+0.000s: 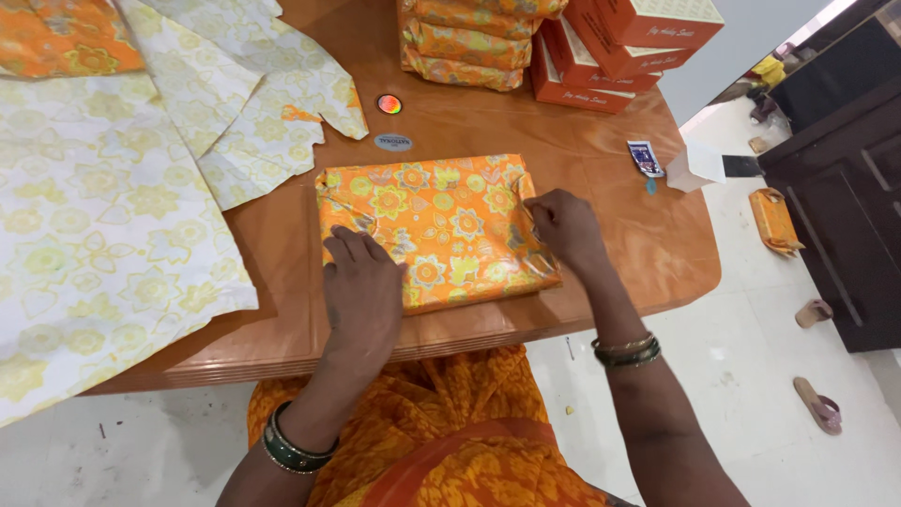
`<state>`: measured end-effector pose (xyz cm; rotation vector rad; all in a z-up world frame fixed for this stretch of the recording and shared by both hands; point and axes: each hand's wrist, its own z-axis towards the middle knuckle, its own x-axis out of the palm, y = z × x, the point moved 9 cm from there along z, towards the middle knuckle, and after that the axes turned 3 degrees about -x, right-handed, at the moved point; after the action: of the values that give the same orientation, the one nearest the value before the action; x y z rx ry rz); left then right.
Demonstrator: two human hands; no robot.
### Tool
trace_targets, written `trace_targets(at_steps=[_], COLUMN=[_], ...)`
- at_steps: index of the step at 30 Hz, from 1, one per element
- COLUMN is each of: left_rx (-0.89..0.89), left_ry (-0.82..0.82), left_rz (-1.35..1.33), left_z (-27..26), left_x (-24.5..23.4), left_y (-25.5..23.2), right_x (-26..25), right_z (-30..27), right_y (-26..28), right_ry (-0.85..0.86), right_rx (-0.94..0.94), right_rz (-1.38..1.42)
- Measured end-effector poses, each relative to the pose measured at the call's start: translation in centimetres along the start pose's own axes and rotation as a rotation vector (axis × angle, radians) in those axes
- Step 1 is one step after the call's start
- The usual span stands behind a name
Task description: The person wraps a rectangular box with patterned paper on a wooden table. They fold the paper around the box, smooth the edges, and stack the finished package with others. The process is repeated for a second box.
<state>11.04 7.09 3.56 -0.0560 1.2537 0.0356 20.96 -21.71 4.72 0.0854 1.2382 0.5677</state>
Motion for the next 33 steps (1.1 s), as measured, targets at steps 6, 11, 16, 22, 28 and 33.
trace_targets(at_steps=[6, 11, 16, 22, 28, 33], left_rx=[-0.032, -0.040, -0.275, -0.322, -0.224, -0.159], left_ry=[0.109, 0.047, 0.385, 0.759, 0.682, 0.333], left_rz=[-0.470, -0.802, -0.941, -1.175, -1.121, -0.822], left_z=[2.2, 4.2, 5.4, 5.0, 5.9, 6.4], left_x=[0.2, 0.3, 5.9, 11.7, 9.0, 1.2], left_y=[5.0, 7.7, 11.0, 10.4, 8.7, 8.7], right_x=[3.2, 3.3, 4.9, 6.7, 5.9, 0.8], right_z=[1.2, 2.0, 1.0, 1.0, -0.4, -1.1], right_y=[-6.5, -7.1, -8.4, -8.1, -6.4, -4.5], right_ry=[0.303, 0.363, 0.611, 0.667, 0.707, 0.469], right_rx=[0.449, 0.443, 0.609, 0.539, 0.482, 0.355], right_rz=[0.641, 0.549, 0.552, 0.771, 0.912, 0.954])
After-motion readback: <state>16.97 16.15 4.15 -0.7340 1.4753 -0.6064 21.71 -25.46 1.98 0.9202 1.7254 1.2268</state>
